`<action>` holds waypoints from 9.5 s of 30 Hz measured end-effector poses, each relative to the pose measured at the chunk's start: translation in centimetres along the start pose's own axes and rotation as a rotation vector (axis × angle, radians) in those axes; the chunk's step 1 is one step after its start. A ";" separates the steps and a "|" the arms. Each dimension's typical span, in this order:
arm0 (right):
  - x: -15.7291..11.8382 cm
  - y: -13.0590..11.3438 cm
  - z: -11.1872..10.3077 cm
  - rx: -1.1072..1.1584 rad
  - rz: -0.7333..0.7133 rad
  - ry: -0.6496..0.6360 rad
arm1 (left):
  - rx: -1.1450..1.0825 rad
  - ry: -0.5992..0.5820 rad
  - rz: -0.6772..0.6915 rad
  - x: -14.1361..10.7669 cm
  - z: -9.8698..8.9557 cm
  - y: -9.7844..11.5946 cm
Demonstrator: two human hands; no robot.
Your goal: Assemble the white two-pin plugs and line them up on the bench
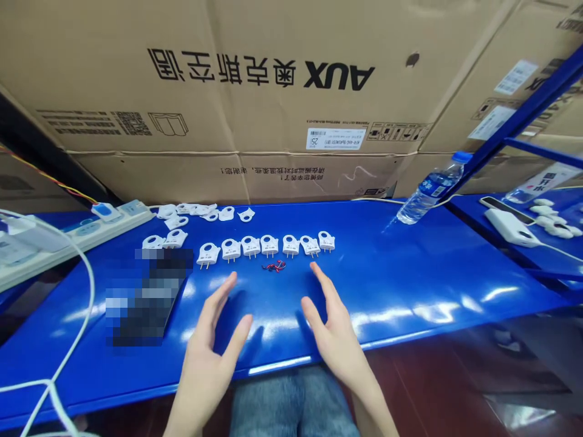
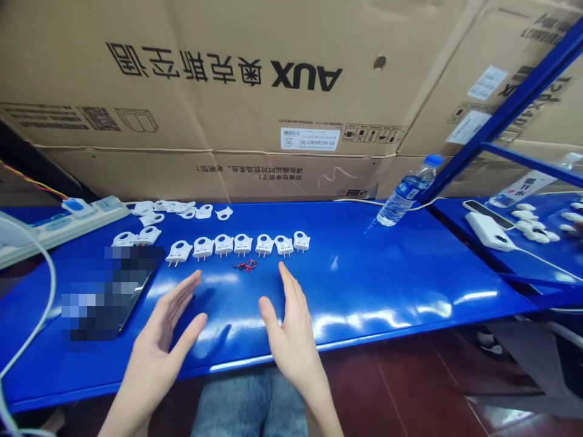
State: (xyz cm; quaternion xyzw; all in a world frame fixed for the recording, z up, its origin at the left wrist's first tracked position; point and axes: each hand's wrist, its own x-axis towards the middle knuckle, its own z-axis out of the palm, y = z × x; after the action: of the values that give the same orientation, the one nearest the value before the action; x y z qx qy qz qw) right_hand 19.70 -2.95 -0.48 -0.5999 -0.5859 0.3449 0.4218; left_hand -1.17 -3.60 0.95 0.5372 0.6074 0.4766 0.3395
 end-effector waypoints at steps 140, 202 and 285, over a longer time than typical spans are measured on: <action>10.2 -1.9 -0.1 -0.530 -0.492 -0.278 | 0.487 -0.128 0.405 1.4 2.0 -0.9; 8.9 -1.7 -0.4 -0.211 -0.704 -0.472 | 0.126 -0.110 -0.072 1.5 2.0 -0.8; 9.2 -2.9 -2.0 -0.377 -0.612 -0.630 | 0.219 -0.101 -0.004 1.7 2.3 -0.3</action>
State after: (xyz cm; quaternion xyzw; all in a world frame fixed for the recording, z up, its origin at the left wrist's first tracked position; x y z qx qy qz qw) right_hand 20.97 5.91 3.72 -0.3323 -0.8873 0.2576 0.1895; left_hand 0.49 -1.40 0.15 0.5932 0.6392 0.3788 0.3100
